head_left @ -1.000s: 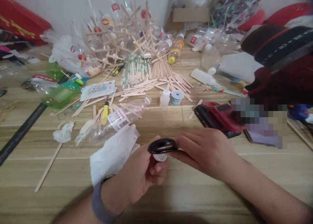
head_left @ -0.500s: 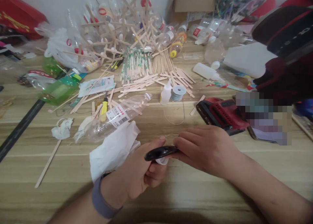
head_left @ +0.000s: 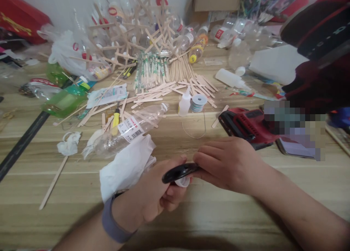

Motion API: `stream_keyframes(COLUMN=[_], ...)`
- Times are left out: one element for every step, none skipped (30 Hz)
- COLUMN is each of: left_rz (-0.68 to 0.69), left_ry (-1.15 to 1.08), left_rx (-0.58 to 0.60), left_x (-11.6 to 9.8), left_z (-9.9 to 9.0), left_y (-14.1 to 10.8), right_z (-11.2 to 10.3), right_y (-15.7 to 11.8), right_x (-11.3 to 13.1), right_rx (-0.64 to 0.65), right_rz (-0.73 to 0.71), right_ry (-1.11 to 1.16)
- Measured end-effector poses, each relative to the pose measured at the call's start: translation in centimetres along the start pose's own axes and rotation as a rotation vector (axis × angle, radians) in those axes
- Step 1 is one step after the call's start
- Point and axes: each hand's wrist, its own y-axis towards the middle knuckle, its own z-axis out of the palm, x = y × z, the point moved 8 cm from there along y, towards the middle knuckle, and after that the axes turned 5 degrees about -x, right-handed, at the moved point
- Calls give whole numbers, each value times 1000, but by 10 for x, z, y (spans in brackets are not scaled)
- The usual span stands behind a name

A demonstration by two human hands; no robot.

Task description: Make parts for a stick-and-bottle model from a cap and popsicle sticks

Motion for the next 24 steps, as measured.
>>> stream_keyframes(left_rz=[16,28,34,33,26,20,14,9,14,25,38,48,53,58,63,70,79,92,110,128,147,164,175,176], left_ry=[26,54,78,94,102,102,95,84,75,67,61,56,52,48,43,37,31,25,21,20,21,24,28,32], left_rx=[-3,-5,-8,-11,-11,-9,-4,-1,-5,-13,-27,-39,-47,-53,-57,-62,-71,-82,-94,-102,-110,-116,-119,-125], left_x=[-1,-2,-2,-2,-1,-1,0,0,-1,-2,-3,-4,-5,-6,-6,-7,-8,-9,-11,-13,-15,-18,-19,-20], left_z=[0,0,0,0,0,0,0,0,0,-1,-1,-2,-2,-1,-1,-1,-1,-1,-1,-1,-1,-1,0,0], left_y=[0,0,-1,-1,-1,-1,-1,0,1,1,2,3,3,4,4,4,5,5,4,4,3,2,1,0], right_z=[1,3,4,5,6,7,8,9,10,11,13,14,15,17,19,21,23,24,25,26,26,26,26,25], right_y=[0,0,-1,-1,-2,-2,-3,-4,-5,-5,-6,-7,-8,-8,-9,-10,-11,-12,-13,-14,-14,-14,-13,-13], right_x=[0,0,0,0,0,0,0,0,0,-1,-1,-3,-4,-5,-6,-7,-8,-9,-9,-9,-9,-9,-8,-7], right_rx=[7,15,18,18,18,19,25,31,38,48,61,77,96,119,145,168,188,202,210,214,212,206,197,187], right_rz=[0,-2,-5,-9,-10,-9,-4,4,15,30,46,64,82,100,117,136,154,172,189,203,213,221,221,215], right_ry=[1,1,0,-3,-5,-5,-2,5,15,26,41,56,72,87,104,120,134,145,151,154,153,145,130,107])
